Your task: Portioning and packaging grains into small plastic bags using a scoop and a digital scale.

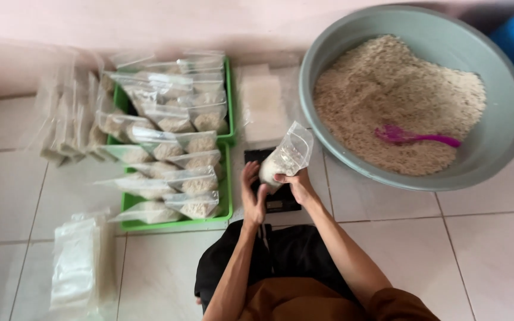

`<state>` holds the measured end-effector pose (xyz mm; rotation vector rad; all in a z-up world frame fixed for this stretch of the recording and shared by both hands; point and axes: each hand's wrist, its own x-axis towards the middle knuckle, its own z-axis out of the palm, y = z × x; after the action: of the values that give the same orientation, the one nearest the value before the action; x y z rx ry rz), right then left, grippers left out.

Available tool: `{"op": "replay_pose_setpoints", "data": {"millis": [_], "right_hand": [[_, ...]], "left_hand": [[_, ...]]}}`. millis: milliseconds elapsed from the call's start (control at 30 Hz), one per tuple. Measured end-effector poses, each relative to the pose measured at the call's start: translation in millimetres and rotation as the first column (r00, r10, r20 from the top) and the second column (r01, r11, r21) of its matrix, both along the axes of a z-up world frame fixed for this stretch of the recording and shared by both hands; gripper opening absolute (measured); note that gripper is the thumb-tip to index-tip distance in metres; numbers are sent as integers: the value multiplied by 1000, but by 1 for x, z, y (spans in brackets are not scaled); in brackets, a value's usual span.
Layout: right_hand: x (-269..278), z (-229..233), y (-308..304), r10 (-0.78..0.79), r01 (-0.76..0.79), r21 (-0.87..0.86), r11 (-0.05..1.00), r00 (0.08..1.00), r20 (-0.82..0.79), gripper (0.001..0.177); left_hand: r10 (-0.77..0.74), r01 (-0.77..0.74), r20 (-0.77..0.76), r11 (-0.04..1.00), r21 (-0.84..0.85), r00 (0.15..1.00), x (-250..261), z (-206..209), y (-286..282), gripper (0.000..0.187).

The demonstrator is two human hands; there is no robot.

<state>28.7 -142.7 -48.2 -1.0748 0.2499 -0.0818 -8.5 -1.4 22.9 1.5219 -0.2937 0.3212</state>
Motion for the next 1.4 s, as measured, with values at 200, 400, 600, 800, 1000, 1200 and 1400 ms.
{"op": "replay_pose_setpoints", "data": {"millis": [200,400,600,800,1000,1200,1400], "right_hand": [[-9,119,2,-179,165,404,900,984,-1,74],[8,146,-18,-392,350,750,562,911,-131,39],[19,157,-28,-459,320,808,495,886,-69,43],[22,148,-36,-472,337,794,507,879,-72,42],[16,148,-34,-461,353,769,533,883,-86,41],[22,124,-38,-416,363,743,563,901,-125,37],[22,88,-51,-356,345,667,660,926,-127,34]], "left_hand": [[65,-54,-75,990,130,995,5,-23,8,55],[37,-14,-114,980,198,993,5,-23,1,48],[4,44,-182,966,255,983,5,-23,0,42],[-20,67,-177,962,265,984,5,-21,1,35],[-40,92,-196,961,262,980,5,-27,1,35],[-43,100,-219,961,257,975,6,-24,2,33],[-42,104,-233,960,261,972,6,-22,3,33]]}}
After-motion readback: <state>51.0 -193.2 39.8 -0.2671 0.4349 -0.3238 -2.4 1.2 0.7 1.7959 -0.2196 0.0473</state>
